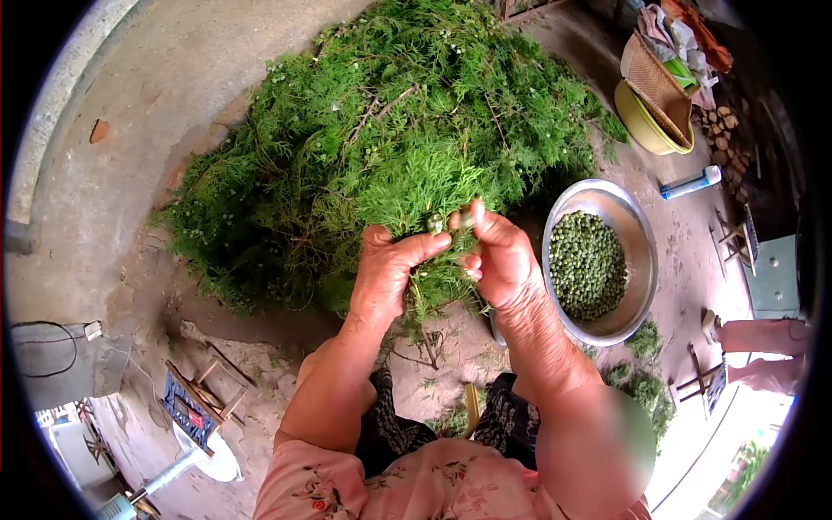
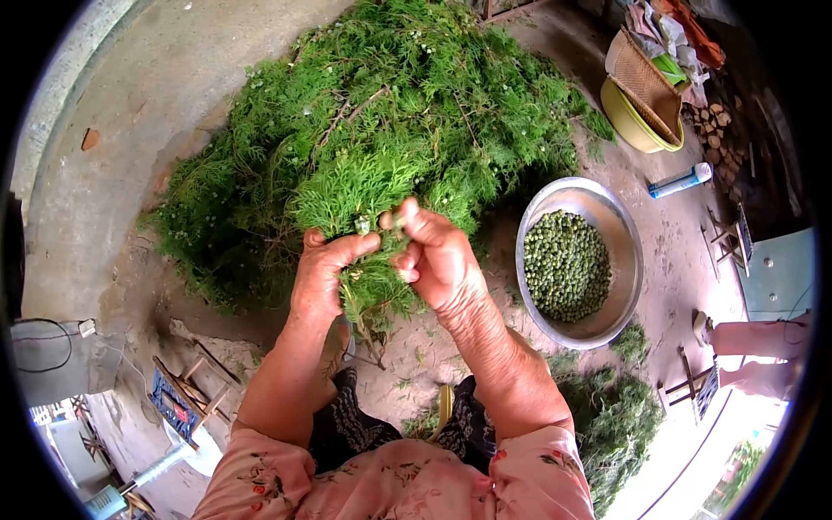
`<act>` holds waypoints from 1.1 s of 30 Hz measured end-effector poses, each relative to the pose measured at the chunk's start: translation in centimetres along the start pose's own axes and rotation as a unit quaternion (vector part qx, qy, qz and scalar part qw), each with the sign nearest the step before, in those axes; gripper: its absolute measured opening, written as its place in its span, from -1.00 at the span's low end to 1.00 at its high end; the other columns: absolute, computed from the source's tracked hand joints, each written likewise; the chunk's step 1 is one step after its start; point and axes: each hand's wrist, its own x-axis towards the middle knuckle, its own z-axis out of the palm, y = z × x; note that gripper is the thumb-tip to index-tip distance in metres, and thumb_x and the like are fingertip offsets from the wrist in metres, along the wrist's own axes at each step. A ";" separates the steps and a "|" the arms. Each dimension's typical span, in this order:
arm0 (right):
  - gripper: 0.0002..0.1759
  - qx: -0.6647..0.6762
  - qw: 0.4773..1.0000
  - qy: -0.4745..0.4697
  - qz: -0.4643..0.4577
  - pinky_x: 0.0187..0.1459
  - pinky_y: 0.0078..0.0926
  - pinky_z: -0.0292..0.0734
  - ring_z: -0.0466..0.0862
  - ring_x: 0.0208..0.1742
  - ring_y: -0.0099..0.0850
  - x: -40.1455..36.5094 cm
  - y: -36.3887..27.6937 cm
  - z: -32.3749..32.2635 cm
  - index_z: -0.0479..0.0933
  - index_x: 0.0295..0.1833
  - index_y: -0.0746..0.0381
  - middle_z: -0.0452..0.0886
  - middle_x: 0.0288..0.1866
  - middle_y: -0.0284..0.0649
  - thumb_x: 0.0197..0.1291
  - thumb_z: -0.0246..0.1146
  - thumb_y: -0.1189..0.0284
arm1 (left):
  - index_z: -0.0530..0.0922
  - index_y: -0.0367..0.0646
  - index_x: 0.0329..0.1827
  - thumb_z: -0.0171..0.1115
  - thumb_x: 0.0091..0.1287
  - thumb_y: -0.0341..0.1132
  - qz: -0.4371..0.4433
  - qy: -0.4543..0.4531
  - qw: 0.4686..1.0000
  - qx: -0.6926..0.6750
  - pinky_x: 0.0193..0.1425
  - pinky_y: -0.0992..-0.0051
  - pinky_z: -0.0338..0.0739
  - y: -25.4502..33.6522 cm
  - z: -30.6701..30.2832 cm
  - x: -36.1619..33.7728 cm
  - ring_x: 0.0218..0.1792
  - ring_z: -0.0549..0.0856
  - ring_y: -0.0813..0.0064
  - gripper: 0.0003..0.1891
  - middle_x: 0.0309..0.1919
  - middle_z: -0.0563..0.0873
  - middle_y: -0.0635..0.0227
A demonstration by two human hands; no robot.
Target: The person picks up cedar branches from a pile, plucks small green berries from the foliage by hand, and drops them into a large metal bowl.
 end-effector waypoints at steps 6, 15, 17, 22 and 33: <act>-0.75 -0.001 0.990 -0.071 -0.119 -0.56 -0.72 0.31 0.50 -0.51 -0.57 0.0 -1.7 -0.1 0.46 -0.17 0.26 0.54 -0.30 -0.27 0.13 0.23 0.32 | 0.65 -0.19 -0.39 0.32 0.00 -0.59 0.146 -0.031 0.985 0.082 -0.36 0.66 0.50 -0.4 0.1 0.8 -0.45 0.61 0.65 -0.87 -0.38 0.69 0.41; -0.74 -0.442 0.836 0.014 -0.324 -0.45 -0.67 0.37 0.42 -0.48 -0.62 -0.1 0.6 1.1 0.48 -0.25 0.30 0.50 -0.46 -0.42 -0.03 0.38 0.44 | 0.60 -0.25 -0.23 0.22 0.10 -0.58 0.256 -0.050 0.896 0.361 -0.24 0.64 0.47 -1.2 -0.9 1.2 -0.35 0.58 0.69 -0.83 -0.33 0.66 0.47; -0.79 -0.507 0.776 0.020 -0.375 -0.43 -0.63 0.39 0.45 -0.47 -0.56 0.2 0.9 1.2 0.47 -0.30 0.32 0.49 -0.49 -0.37 0.02 0.34 0.46 | 0.60 -0.25 -0.24 0.23 0.10 -0.57 0.281 -0.060 0.881 0.376 -0.23 0.63 0.48 -0.9 -0.7 1.2 -0.35 0.59 0.68 -0.84 -0.33 0.67 0.45; -0.81 -0.196 0.972 0.004 -0.127 -0.67 -0.76 0.18 0.36 -0.68 -0.68 -0.5 -0.8 1.0 0.51 -0.31 0.21 0.46 -0.60 -0.41 0.12 0.25 0.31 | 0.60 -0.23 -0.28 0.30 0.08 -0.52 0.196 -0.021 0.936 0.293 -0.33 0.62 0.47 -0.1 0.2 0.3 -0.42 0.57 0.67 -0.86 -0.42 0.66 0.47; -0.75 0.045 0.982 -0.106 -0.153 -0.67 -0.70 0.23 0.44 -0.59 -0.56 -0.6 -2.3 -0.1 0.49 -0.18 0.23 0.51 -0.45 -0.27 0.02 0.31 0.38 | 0.59 -0.20 -0.28 0.30 0.08 -0.55 0.252 0.010 0.954 0.164 -0.25 0.64 0.48 -0.3 0.7 1.1 -0.35 0.58 0.67 -0.85 -0.37 0.65 0.49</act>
